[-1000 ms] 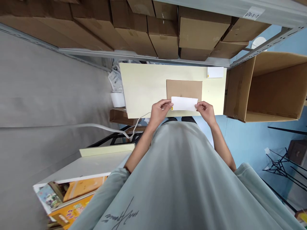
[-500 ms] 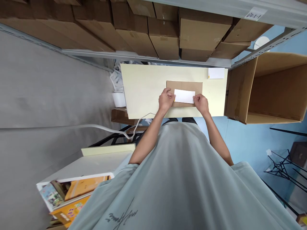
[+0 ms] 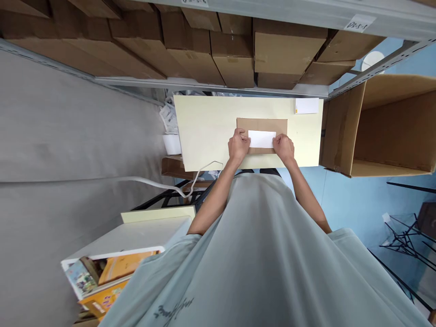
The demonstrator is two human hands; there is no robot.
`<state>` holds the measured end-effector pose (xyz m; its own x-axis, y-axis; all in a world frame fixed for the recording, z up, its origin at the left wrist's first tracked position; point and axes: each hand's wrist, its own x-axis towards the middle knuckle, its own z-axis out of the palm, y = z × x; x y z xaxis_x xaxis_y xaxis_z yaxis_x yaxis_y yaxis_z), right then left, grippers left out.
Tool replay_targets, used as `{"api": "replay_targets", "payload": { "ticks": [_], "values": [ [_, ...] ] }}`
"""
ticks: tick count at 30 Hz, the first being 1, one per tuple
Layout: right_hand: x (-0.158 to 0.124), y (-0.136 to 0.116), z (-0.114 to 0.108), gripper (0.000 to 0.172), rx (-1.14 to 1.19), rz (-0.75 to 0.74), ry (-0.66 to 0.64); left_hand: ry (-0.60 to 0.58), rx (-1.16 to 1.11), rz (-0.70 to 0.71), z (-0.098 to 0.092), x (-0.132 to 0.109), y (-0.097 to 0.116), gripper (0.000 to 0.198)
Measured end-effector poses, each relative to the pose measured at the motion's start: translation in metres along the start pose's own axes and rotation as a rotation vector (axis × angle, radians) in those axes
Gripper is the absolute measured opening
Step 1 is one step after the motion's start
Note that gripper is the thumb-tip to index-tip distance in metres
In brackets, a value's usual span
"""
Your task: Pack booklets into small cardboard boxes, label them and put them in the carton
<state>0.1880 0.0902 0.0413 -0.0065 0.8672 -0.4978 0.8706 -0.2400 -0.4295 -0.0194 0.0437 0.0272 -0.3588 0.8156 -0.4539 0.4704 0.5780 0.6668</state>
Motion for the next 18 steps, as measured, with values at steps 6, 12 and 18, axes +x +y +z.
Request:
{"api": "replay_targets", "payload": {
  "ticks": [6,12,18],
  "values": [
    [-0.001,-0.003,0.002,0.016,-0.064,0.025,0.016,0.003,0.051,0.019,-0.002,-0.004,0.007,0.039],
    [-0.004,-0.01,-0.003,0.018,-0.103,0.076,0.013,-0.023,0.139,0.081,-0.005,-0.008,0.013,0.042],
    [-0.009,-0.004,-0.01,0.024,-0.17,0.036,0.049,0.001,0.338,0.215,-0.01,-0.016,0.012,0.045]
  ]
}}
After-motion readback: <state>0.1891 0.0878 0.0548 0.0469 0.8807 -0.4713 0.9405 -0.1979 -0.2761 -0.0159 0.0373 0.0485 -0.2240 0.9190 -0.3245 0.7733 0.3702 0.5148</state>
